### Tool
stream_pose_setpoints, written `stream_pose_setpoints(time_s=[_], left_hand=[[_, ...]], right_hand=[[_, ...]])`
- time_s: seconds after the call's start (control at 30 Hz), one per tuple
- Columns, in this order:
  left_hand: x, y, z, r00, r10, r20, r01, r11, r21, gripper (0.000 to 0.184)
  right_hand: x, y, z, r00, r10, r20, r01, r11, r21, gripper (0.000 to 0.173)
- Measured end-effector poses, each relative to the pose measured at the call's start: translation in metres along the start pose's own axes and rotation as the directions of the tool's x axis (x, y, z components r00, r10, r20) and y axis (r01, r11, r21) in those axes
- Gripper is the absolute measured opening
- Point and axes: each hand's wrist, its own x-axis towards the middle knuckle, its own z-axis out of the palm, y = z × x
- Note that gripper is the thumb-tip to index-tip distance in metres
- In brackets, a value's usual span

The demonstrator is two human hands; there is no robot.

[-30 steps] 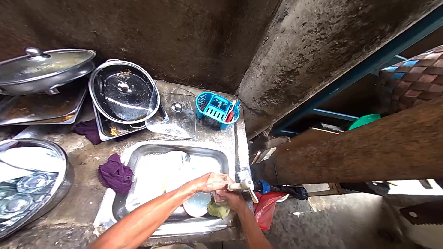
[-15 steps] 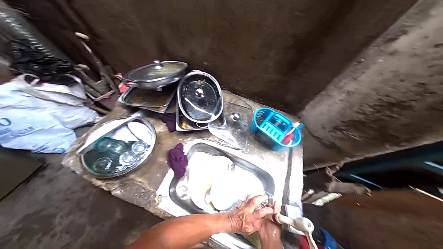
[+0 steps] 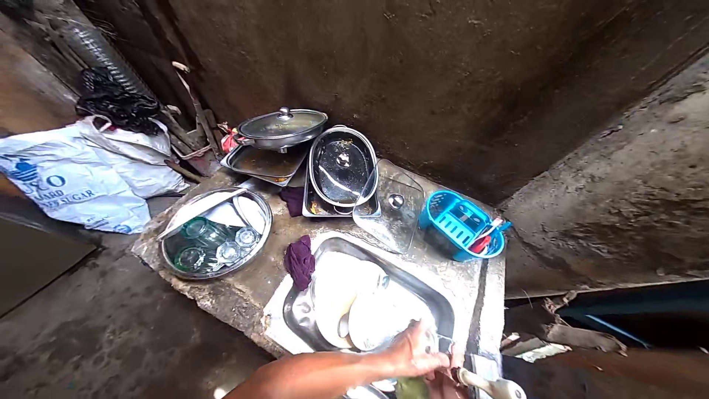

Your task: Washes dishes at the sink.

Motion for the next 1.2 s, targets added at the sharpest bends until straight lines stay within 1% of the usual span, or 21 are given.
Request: stream_pose_setpoints(time_s=[0.07,0.13,0.17,0.2,0.27,0.3,0.33,0.37,0.4,0.43,0.47,0.53,0.6,0.63,0.7,0.77,0.83,0.9,1.0,1.1,1.2], left_hand=[[-0.001,-0.001,0.001,0.970,0.233,0.071,-0.241,0.882,0.405,0.070],[0.003,-0.007,-0.002,0.943,0.307,0.129,-0.327,0.780,0.533,0.073],[0.004,-0.008,-0.005,0.951,0.284,0.125,-0.307,0.798,0.519,0.073],[0.004,-0.008,-0.008,0.971,0.217,0.101,-0.239,0.864,0.443,0.072],[0.005,-0.011,-0.011,1.000,-0.023,0.002,0.023,0.994,0.106,0.063],[0.008,-0.016,-0.011,0.980,-0.197,-0.008,0.195,0.972,-0.131,0.049],[0.010,-0.020,-0.011,0.933,-0.358,0.046,0.351,0.872,-0.342,0.045],[0.011,-0.023,-0.012,0.879,-0.458,0.133,0.461,0.747,-0.478,0.055],[0.010,-0.025,-0.015,0.841,-0.503,0.200,0.523,0.661,-0.538,0.062],[0.007,-0.026,-0.016,0.829,-0.515,0.221,0.541,0.633,-0.554,0.063],[0.003,-0.026,-0.017,0.848,-0.493,0.196,0.513,0.670,-0.537,0.057],[-0.007,-0.020,-0.022,0.945,-0.324,0.049,0.317,0.865,-0.388,0.042],[-0.019,-0.007,-0.040,0.990,-0.114,-0.089,0.113,0.994,-0.009,0.059],[-0.027,0.000,-0.051,0.990,-0.009,-0.144,0.036,0.983,0.182,0.067],[-0.056,0.015,-0.081,0.951,0.175,-0.256,-0.052,0.903,0.427,0.071],[-0.093,0.027,-0.119,0.849,0.340,-0.404,-0.070,0.830,0.553,0.068],[-0.133,0.040,-0.164,0.723,0.424,-0.546,0.043,0.761,0.648,0.068],[-0.172,0.047,-0.210,0.603,0.468,-0.646,0.264,0.648,0.715,0.068],[-0.220,0.038,-0.269,0.422,0.594,-0.685,0.507,0.472,0.721,0.065],[-0.250,0.014,-0.313,0.385,0.656,-0.649,0.606,0.350,0.714,0.061],[-0.259,0.000,-0.334,0.470,0.593,-0.654,0.649,0.269,0.711,0.057]], right_hand=[[-0.009,0.002,0.000,0.993,0.114,0.005,-0.112,0.963,0.244,0.032],[-0.010,-0.003,0.004,0.974,0.226,-0.028,-0.212,0.943,0.256,0.049],[-0.009,-0.004,0.002,0.967,0.255,0.004,-0.250,0.944,0.217,0.053],[-0.010,-0.007,0.002,0.968,0.248,0.019,-0.249,0.959,0.134,0.051],[-0.015,-0.011,0.004,0.990,0.135,0.046,-0.124,0.976,-0.179,0.034],[-0.016,-0.013,0.005,0.994,0.064,0.092,-0.027,0.934,-0.357,0.031],[-0.019,-0.017,0.007,0.988,0.028,0.155,0.054,0.863,-0.502,0.029],[-0.020,-0.020,0.008,0.970,0.004,0.245,0.145,0.797,-0.587,0.029],[-0.020,-0.019,0.008,0.951,-0.026,0.307,0.221,0.753,-0.619,0.030],[-0.019,-0.017,0.008,0.946,-0.039,0.321,0.241,0.748,-0.619,0.030],[-0.018,-0.014,0.008,0.950,-0.048,0.308,0.229,0.779,-0.583,0.030],[-0.017,-0.005,0.006,0.956,-0.064,0.287,0.181,0.898,-0.400,0.028],[-0.018,0.000,0.006,0.956,-0.086,0.281,0.154,0.961,-0.230,0.027],[-0.017,0.000,0.007,0.958,-0.101,0.268,0.159,0.966,-0.205,0.031],[-0.015,-0.002,0.007,0.968,-0.098,0.232,0.161,0.949,-0.270,0.036],[-0.009,-0.001,0.007,0.979,-0.035,0.200,0.110,0.918,-0.381,0.032],[-0.004,0.001,0.007,0.989,0.016,0.145,0.054,0.882,-0.469,0.026],[-0.002,0.004,0.007,0.993,0.066,0.097,-0.005,0.850,-0.527,0.025],[-0.002,0.009,0.007,0.992,0.070,0.101,-0.003,0.837,-0.547,0.024],[0.000,0.011,0.009,0.991,0.090,0.104,-0.009,0.797,-0.604,0.025],[0.002,0.009,0.013,0.988,0.119,0.102,-0.015,0.719,-0.694,0.028]])
